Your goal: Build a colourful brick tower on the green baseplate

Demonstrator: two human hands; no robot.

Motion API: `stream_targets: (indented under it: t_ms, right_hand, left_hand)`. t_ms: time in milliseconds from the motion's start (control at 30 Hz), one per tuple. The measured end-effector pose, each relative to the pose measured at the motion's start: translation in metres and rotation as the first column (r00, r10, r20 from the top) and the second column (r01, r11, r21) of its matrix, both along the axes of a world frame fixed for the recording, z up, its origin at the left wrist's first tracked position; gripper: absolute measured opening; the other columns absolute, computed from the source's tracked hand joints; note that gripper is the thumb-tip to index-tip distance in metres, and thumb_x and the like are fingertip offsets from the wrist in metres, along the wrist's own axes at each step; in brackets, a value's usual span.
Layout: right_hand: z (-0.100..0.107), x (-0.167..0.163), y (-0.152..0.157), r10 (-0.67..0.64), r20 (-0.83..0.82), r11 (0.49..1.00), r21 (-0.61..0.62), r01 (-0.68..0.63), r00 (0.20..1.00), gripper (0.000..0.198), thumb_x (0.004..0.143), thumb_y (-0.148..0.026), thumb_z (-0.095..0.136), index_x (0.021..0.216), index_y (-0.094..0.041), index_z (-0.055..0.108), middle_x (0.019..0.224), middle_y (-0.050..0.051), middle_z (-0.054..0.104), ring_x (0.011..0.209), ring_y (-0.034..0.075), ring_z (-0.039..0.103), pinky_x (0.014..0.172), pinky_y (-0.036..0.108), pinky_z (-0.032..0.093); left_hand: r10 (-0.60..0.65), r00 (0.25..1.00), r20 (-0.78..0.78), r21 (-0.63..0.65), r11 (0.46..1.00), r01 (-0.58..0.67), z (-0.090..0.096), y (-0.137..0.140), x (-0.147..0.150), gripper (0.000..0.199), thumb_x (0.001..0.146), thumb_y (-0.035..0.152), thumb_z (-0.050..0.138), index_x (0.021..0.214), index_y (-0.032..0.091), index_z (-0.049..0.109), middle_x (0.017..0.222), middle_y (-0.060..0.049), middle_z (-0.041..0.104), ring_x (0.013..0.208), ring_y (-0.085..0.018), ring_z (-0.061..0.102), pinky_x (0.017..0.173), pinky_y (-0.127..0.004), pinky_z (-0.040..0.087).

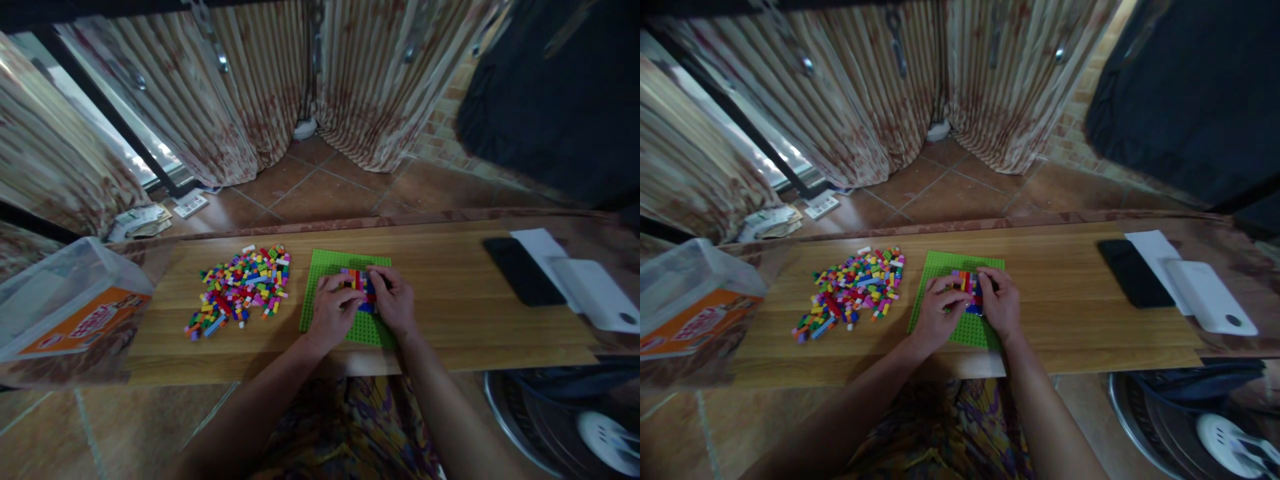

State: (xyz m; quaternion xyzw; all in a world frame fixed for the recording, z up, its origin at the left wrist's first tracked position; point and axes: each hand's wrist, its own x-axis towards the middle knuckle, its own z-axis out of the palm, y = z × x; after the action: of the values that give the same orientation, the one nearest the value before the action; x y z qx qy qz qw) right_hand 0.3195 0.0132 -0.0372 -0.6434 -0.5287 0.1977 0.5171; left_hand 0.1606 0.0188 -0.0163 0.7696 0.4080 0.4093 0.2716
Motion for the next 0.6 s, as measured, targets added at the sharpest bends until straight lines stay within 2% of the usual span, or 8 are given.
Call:
stream_targets:
  t_ms: [500, 600]
  right_hand:
    - [-0.0011, 0.0000, -0.0010, -0.009, 0.004, 1.000, -0.010, 0.009, 1.000, 0.027, 0.088, -0.040, 0.054, 0.095, -0.021, 0.072, 0.096, 0.008, 0.072, 0.092, 0.022, 0.065, 0.086, 0.040, 0.051]
    - [-0.0010, 0.0002, -0.0010, -0.001, 0.009, 1.000, -0.010, 0.001, 1.000, 0.027, 0.088, -0.040, 0.054, 0.095, -0.021, 0.072, 0.096, 0.008, 0.072, 0.092, 0.022, 0.065, 0.086, 0.040, 0.050]
  left_hand:
    - [0.046, 0.998, 0.034, -0.016, 0.999, -0.046, -0.0043, -0.0018, 0.0004, 0.006, 0.082, 0.019, 0.069, 0.082, 0.023, 0.074, 0.107, -0.006, 0.068, 0.103, -0.021, 0.057, 0.094, -0.042, 0.045]
    - [0.061, 0.998, 0.029, 0.019, 0.998, -0.062, -0.0057, -0.0034, 0.0002, 0.006, 0.083, 0.020, 0.068, 0.083, 0.023, 0.073, 0.109, -0.006, 0.067, 0.103, -0.021, 0.057, 0.093, -0.041, 0.045]
